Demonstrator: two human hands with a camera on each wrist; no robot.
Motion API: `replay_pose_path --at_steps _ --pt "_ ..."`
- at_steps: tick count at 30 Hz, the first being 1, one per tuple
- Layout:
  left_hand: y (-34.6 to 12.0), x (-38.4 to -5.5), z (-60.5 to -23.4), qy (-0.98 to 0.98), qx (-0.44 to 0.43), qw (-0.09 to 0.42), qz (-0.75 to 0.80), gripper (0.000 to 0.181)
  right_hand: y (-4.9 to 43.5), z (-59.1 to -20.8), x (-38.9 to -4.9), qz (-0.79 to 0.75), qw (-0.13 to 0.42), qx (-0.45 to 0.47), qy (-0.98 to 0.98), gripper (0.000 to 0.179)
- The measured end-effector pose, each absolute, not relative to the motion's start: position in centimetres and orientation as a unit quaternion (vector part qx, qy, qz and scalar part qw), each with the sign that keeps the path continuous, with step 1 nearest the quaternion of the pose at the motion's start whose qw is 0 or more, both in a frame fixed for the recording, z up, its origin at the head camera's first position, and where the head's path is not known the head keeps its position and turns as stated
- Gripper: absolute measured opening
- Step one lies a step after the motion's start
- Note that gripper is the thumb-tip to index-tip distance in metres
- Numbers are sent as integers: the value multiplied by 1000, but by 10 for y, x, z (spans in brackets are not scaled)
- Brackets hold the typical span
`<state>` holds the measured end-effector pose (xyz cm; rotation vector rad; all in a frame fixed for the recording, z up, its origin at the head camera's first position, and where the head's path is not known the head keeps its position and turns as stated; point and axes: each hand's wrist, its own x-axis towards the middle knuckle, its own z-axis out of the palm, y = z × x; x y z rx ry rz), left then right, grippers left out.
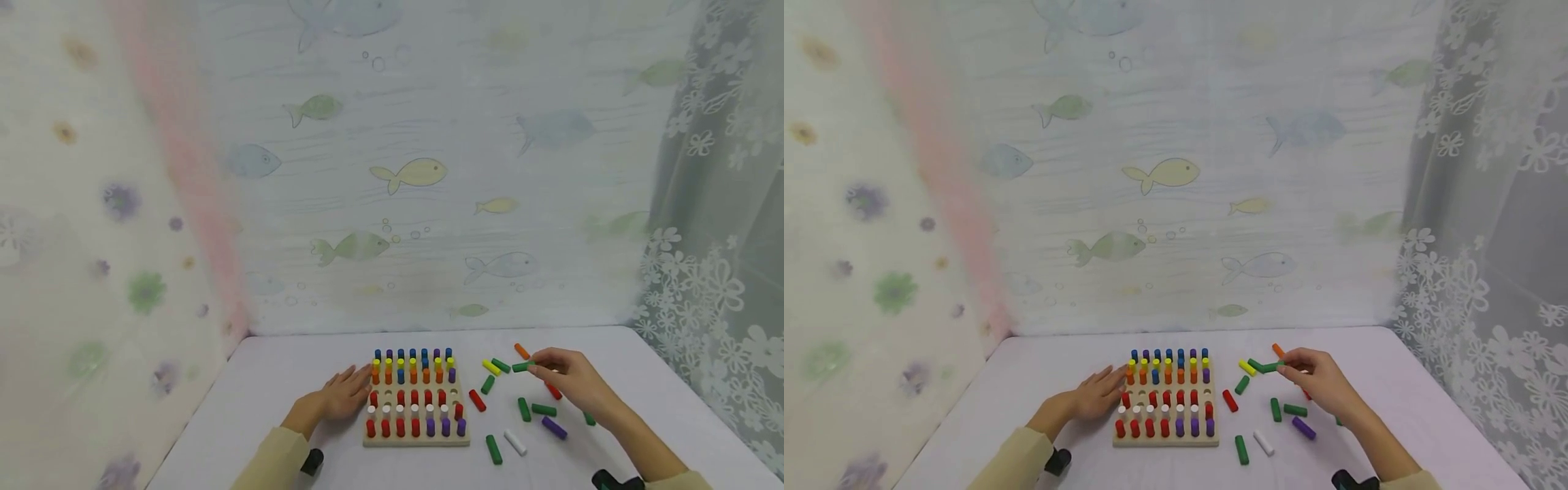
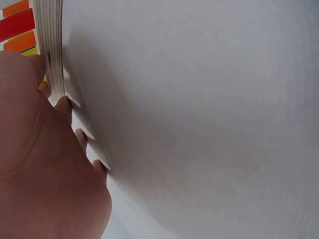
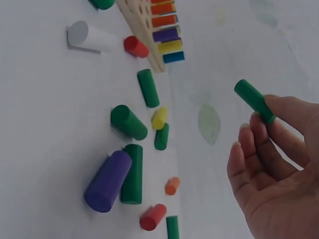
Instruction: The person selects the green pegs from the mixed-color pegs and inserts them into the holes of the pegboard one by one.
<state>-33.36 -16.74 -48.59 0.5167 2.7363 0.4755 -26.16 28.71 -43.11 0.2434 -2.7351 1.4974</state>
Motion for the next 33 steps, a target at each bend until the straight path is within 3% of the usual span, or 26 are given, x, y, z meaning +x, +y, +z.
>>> replay_pose_path --at_steps 33 --pt "-168 -333 -485 954 192 149 175 60 232 -438 -270 537 23 159 -828 30"
